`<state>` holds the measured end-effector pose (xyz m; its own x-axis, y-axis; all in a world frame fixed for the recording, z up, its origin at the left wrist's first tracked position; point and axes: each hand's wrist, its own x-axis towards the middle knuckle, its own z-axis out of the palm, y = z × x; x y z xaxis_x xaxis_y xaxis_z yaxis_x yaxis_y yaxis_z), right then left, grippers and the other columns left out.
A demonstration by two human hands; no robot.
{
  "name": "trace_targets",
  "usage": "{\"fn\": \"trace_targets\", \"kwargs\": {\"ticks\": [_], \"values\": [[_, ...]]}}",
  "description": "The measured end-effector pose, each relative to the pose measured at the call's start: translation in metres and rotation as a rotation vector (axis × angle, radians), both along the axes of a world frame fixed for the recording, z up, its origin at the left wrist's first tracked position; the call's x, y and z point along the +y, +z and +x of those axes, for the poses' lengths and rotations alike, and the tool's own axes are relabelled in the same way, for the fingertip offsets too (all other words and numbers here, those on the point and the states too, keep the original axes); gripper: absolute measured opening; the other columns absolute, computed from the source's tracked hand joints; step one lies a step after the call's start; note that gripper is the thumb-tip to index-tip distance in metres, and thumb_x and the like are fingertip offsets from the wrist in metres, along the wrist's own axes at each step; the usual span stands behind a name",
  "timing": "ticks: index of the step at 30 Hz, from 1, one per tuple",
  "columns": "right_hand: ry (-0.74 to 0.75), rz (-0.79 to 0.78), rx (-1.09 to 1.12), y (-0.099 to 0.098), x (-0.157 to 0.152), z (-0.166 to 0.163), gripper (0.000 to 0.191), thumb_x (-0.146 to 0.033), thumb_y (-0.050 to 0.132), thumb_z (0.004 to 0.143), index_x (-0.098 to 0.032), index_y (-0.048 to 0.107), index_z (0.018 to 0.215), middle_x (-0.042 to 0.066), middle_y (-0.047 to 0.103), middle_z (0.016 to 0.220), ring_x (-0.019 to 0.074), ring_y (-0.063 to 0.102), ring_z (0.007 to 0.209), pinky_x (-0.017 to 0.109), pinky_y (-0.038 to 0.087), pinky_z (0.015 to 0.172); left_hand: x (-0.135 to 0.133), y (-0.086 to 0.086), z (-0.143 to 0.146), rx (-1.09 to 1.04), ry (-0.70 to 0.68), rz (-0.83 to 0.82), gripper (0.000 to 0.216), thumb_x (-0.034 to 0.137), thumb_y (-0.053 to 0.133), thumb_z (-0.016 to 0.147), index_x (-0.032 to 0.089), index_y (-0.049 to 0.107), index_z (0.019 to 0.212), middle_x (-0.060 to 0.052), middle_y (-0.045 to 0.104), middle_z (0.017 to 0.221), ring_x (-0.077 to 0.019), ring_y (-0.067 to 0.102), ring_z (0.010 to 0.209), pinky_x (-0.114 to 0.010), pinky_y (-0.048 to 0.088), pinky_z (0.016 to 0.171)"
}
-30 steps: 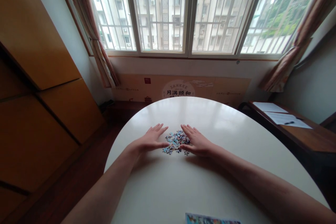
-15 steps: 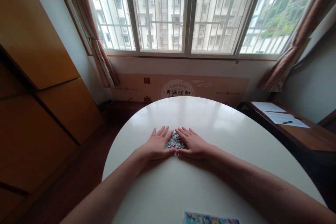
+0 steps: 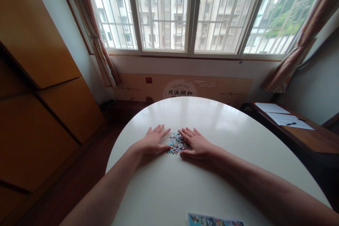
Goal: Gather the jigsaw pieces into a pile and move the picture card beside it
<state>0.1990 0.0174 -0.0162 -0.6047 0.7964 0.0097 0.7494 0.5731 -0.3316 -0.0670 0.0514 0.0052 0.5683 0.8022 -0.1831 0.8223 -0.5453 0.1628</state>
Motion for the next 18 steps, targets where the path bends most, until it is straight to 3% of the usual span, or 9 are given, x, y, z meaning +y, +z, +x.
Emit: {"fn": "trace_targets", "kwargs": {"ticks": [7,13,18], "values": [[-0.008,0.004,-0.001,-0.001,0.002,-0.001,0.097,-0.079,0.042,0.084,-0.025,0.009,0.158,0.009,0.009,0.162,0.0337,0.007,0.15,0.056,0.006,0.121,-0.004,0.002,0.005,-0.023,0.012,0.006,0.087,0.076,0.039,0.087,0.026,0.02,0.156,-0.014,0.007,0.163,-0.0334,0.002,0.149,-0.058,0.004,0.117],[-0.006,-0.004,0.004,0.002,-0.006,0.008,0.1,-0.08,0.043,0.083,-0.024,0.008,0.158,0.01,0.009,0.162,0.0335,0.006,0.15,0.056,0.006,0.121,-0.002,0.008,-0.007,-0.058,-0.035,-0.046,0.114,0.084,0.058,0.068,0.029,0.013,0.157,-0.014,0.005,0.163,-0.036,0.001,0.149,-0.056,0.005,0.118],[-0.007,-0.015,-0.006,0.005,-0.009,0.001,0.105,-0.082,0.047,0.079,-0.026,0.007,0.158,0.01,0.009,0.162,0.0345,0.008,0.15,0.057,0.007,0.121,-0.007,0.001,0.005,-0.073,-0.064,-0.006,0.111,0.079,0.062,0.069,0.029,0.017,0.157,-0.013,0.008,0.163,-0.035,0.001,0.149,-0.055,0.004,0.118]]}}
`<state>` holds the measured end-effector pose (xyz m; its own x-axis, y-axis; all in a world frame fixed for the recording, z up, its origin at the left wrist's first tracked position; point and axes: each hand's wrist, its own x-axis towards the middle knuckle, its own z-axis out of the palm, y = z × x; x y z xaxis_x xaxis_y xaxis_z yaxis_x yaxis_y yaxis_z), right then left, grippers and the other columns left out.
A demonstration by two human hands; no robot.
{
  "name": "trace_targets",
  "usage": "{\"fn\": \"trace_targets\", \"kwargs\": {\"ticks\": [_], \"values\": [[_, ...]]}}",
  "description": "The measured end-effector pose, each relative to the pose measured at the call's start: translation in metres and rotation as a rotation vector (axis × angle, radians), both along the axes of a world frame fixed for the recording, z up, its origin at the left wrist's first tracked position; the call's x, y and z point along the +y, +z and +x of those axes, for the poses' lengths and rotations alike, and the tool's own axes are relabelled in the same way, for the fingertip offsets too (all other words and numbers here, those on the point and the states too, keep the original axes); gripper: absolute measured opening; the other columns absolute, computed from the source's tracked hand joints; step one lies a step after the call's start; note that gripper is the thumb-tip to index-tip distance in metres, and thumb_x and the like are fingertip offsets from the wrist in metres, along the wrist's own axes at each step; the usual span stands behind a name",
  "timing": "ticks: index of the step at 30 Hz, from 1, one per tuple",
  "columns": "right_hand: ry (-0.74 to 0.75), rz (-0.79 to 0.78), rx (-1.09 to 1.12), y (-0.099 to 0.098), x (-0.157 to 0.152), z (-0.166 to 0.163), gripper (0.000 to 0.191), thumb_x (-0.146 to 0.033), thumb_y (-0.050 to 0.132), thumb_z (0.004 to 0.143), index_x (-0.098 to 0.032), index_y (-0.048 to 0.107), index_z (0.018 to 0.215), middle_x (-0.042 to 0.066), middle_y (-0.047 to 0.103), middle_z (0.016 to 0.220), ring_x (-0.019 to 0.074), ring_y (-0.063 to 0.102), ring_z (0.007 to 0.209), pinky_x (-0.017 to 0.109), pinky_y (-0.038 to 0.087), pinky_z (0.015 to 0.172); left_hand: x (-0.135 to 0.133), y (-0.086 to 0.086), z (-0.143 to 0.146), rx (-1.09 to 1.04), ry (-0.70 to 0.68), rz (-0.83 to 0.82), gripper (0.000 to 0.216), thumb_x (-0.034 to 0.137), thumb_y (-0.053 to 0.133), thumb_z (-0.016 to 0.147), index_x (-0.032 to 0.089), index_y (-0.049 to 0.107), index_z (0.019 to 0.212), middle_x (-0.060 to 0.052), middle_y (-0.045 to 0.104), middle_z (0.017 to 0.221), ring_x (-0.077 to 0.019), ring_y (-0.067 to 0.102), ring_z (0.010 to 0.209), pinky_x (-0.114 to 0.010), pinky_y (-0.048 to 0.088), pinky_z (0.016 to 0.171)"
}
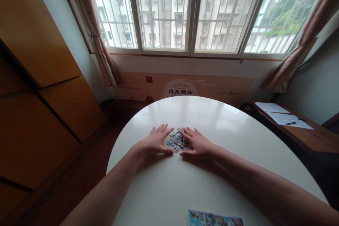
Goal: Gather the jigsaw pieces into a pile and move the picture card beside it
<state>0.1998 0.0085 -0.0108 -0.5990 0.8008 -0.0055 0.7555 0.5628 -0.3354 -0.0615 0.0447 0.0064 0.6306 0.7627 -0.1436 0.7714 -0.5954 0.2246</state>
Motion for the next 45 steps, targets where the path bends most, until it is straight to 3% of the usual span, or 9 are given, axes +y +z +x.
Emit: {"fn": "trace_targets", "kwargs": {"ticks": [8,14,23,38,45], "values": [[0.0,0.014,-0.012,-0.003,0.001,-0.004,0.101,-0.082,0.044,0.081,-0.027,0.009,0.158,0.009,0.01,0.162,0.0342,0.007,0.15,0.057,0.007,0.121,0.003,0.003,-0.002,-0.063,0.06,0.013,0.096,0.074,0.058,0.078,0.027,0.024,0.155,-0.014,0.012,0.162,-0.034,0.005,0.149,-0.056,0.006,0.118],[0.004,0.016,-0.021,-0.006,0.002,-0.002,0.1,-0.082,0.042,0.081,-0.028,0.008,0.158,0.008,0.009,0.162,0.0343,0.006,0.15,0.057,0.007,0.121,0.011,0.005,-0.019,-0.049,0.103,-0.02,0.1,0.069,0.064,0.075,0.026,0.024,0.155,-0.016,0.011,0.162,-0.0338,0.005,0.149,-0.057,0.006,0.117],[-0.035,0.013,-0.015,-0.005,0.0,-0.006,0.097,-0.081,0.039,0.083,-0.027,0.009,0.158,0.007,0.01,0.162,0.0333,0.006,0.15,0.055,0.006,0.121,0.009,-0.004,-0.012,-0.053,0.046,-0.019,0.107,0.08,0.061,0.069,0.029,0.023,0.155,-0.015,0.01,0.162,-0.0364,0.003,0.149,-0.06,0.003,0.116],[-0.098,0.003,-0.02,-0.001,-0.004,-0.016,0.096,-0.081,0.037,0.084,-0.023,0.015,0.157,0.011,0.011,0.162,0.0341,0.007,0.15,0.056,0.006,0.121,-0.004,-0.003,0.009,0.01,0.096,0.035,0.084,0.068,0.05,0.085,0.027,0.027,0.154,-0.015,0.012,0.162,-0.0327,0.004,0.149,-0.06,0.005,0.116],[-0.154,-0.013,-0.011,0.001,-0.007,-0.008,0.094,-0.08,0.035,0.085,-0.025,0.011,0.158,0.009,0.007,0.162,0.0323,0.003,0.15,0.054,0.006,0.121,0.007,0.003,-0.009,0.004,0.173,0.017,0.07,0.062,0.036,0.095,0.029,0.024,0.155,-0.011,0.009,0.163,-0.031,0.004,0.15,-0.058,0.006,0.117]]}}
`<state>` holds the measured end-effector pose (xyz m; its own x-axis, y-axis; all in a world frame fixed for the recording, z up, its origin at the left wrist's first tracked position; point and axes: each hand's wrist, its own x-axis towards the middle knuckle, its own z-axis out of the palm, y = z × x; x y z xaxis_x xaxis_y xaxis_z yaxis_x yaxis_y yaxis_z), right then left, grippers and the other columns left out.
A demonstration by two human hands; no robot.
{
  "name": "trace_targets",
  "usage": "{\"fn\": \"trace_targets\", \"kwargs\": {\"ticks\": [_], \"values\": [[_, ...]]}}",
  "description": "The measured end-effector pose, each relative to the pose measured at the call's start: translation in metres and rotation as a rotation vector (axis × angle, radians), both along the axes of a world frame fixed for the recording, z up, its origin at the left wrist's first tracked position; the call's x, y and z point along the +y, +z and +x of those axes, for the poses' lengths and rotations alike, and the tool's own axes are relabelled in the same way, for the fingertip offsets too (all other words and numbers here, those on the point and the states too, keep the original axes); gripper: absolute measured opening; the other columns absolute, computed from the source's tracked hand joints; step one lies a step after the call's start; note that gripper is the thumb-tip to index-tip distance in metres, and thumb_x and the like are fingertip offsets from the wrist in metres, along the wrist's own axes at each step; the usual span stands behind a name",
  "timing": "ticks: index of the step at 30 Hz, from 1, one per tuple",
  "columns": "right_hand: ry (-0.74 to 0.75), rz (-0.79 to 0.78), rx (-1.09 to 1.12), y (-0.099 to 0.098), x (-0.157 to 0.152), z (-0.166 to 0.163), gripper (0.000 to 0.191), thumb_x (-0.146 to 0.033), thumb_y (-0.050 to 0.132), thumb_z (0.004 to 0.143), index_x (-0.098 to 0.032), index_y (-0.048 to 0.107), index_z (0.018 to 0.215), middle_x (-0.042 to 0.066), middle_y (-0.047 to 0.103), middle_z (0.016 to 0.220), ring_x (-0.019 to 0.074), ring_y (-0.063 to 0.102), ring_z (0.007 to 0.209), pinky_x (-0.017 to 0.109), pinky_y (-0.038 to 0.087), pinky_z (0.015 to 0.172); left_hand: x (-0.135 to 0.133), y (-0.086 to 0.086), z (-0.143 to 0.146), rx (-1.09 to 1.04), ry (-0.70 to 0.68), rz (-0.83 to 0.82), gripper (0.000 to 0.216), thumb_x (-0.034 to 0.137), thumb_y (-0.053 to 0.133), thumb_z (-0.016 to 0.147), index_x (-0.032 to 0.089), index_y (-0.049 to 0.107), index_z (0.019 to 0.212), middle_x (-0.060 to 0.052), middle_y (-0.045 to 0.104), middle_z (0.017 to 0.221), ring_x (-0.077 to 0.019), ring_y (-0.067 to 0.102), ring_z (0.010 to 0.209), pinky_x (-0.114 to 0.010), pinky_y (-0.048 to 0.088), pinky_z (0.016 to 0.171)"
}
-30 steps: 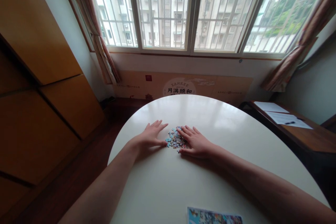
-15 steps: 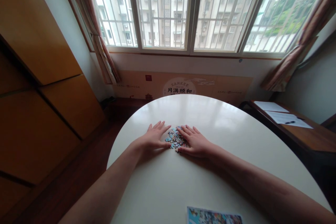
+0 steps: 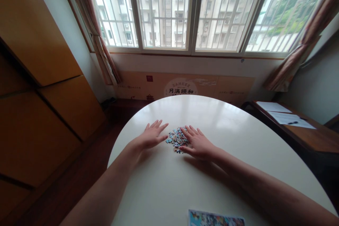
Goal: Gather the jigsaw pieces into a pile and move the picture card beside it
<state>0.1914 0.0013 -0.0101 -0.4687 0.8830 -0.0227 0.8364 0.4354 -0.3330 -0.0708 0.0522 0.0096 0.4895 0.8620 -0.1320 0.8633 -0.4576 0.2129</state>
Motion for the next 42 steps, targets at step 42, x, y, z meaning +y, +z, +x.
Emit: {"fn": "trace_targets", "kwargs": {"ticks": [42], "values": [[0.164,0.035,-0.009,-0.003,0.024,-0.006,0.102,-0.082,0.044,0.081,-0.024,0.011,0.158,0.011,0.009,0.162,0.0336,0.005,0.15,0.054,0.007,0.121,-0.017,-0.008,0.02,0.021,-0.099,-0.006,0.061,0.052,0.029,0.099,0.028,0.026,0.155,-0.011,0.012,0.162,-0.0331,0.006,0.149,-0.062,0.004,0.115]]}}
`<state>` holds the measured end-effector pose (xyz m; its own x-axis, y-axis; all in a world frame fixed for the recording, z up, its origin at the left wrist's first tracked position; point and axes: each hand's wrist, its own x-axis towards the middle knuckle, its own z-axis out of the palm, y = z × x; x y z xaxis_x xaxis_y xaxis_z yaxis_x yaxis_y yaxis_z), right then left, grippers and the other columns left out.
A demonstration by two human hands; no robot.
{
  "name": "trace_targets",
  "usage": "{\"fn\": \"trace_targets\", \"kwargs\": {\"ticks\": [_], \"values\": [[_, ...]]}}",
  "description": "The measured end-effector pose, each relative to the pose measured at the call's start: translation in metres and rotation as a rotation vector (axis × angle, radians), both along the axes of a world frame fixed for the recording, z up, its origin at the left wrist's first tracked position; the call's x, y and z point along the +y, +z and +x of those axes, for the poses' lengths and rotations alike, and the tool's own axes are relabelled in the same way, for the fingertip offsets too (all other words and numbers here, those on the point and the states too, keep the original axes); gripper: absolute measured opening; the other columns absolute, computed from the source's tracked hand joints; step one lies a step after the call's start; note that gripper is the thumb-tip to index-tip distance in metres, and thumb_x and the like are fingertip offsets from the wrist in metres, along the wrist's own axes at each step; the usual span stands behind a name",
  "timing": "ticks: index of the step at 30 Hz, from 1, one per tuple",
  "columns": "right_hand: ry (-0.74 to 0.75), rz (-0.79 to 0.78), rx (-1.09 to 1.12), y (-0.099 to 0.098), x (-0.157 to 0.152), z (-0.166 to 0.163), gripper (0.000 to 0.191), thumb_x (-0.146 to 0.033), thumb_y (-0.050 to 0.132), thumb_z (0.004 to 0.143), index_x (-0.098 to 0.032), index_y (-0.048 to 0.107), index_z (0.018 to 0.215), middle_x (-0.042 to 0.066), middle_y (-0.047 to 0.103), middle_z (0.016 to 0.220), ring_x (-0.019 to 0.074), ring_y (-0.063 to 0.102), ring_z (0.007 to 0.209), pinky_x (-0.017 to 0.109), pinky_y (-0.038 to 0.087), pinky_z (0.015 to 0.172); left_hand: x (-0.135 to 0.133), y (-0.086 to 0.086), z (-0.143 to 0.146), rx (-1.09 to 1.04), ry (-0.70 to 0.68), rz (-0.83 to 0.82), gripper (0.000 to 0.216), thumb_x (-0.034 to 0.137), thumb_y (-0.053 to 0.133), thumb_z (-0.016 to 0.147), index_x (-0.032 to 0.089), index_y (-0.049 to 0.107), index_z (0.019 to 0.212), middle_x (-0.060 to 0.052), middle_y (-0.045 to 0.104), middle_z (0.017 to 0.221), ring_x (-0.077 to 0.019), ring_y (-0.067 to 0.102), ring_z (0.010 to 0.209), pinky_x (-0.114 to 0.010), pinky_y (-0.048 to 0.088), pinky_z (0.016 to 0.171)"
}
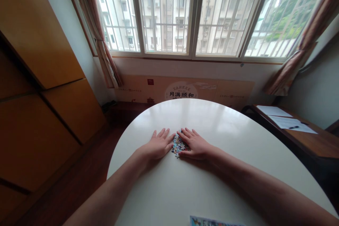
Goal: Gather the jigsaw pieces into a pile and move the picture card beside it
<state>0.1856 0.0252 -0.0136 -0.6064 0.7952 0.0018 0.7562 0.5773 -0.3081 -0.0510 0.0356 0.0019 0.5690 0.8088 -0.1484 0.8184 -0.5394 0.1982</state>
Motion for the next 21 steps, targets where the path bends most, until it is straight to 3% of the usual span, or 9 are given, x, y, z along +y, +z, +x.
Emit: {"fn": "trace_targets", "kwargs": {"ticks": [4,10,13,16,18,21], "values": [[-0.006,-0.001,-0.002,0.002,-0.001,0.0,0.102,-0.082,0.044,0.08,-0.024,0.012,0.158,0.012,0.007,0.162,0.0329,0.005,0.15,0.053,0.007,0.122,0.008,0.0,-0.006,-0.016,0.035,0.014,0.059,0.051,0.027,0.099,0.03,0.025,0.155,-0.011,0.012,0.163,-0.0312,0.006,0.149,-0.061,0.005,0.115],[0.022,-0.017,-0.005,0.006,0.0,-0.002,0.101,-0.083,0.047,0.078,-0.03,0.014,0.157,0.011,0.005,0.162,0.0345,0.003,0.15,0.055,0.006,0.121,0.034,-0.001,-0.033,-0.166,0.349,0.108,0.062,0.048,0.021,0.099,0.022,0.025,0.155,-0.014,0.013,0.162,-0.0302,0.008,0.149,-0.059,0.008,0.116],[0.043,-0.027,-0.004,0.007,0.006,-0.006,0.1,-0.084,0.048,0.077,-0.032,0.016,0.156,0.01,0.004,0.162,0.0354,0.003,0.15,0.055,0.007,0.121,0.048,-0.007,-0.046,-0.399,0.465,0.125,0.063,0.051,0.028,0.096,0.021,0.036,0.151,-0.014,0.025,0.159,-0.0306,0.016,0.148,-0.057,0.012,0.117],[0.057,-0.028,-0.005,0.006,0.016,-0.015,0.1,-0.084,0.048,0.077,-0.032,0.018,0.156,0.01,0.004,0.162,0.0355,0.004,0.15,0.055,0.007,0.121,0.061,-0.01,-0.057,-0.671,0.539,0.186,0.059,0.048,0.033,0.094,0.017,0.049,0.141,-0.012,0.041,0.152,-0.0262,0.029,0.144,-0.045,0.02,0.119],[0.065,-0.022,-0.006,0.006,0.023,-0.023,0.1,-0.084,0.048,0.076,-0.032,0.018,0.156,0.01,0.004,0.163,0.0349,0.004,0.15,0.054,0.007,0.121,0.067,-0.009,-0.065,-0.761,0.596,0.242,0.059,0.044,0.027,0.096,0.012,0.05,0.139,-0.013,0.046,0.149,-0.0233,0.036,0.141,-0.037,0.025,0.118],[0.076,-0.014,-0.005,0.005,0.032,-0.037,0.1,-0.084,0.047,0.077,-0.032,0.018,0.156,0.01,0.005,0.163,0.0337,0.005,0.15,0.053,0.008,0.122,0.072,-0.004,-0.077,-0.838,0.718,0.32,0.061,0.041,0.017,0.097,0.008,0.051,0.136,-0.015,0.049,0.144,-0.0244,0.042,0.136,-0.036,0.03,0.116]]}}
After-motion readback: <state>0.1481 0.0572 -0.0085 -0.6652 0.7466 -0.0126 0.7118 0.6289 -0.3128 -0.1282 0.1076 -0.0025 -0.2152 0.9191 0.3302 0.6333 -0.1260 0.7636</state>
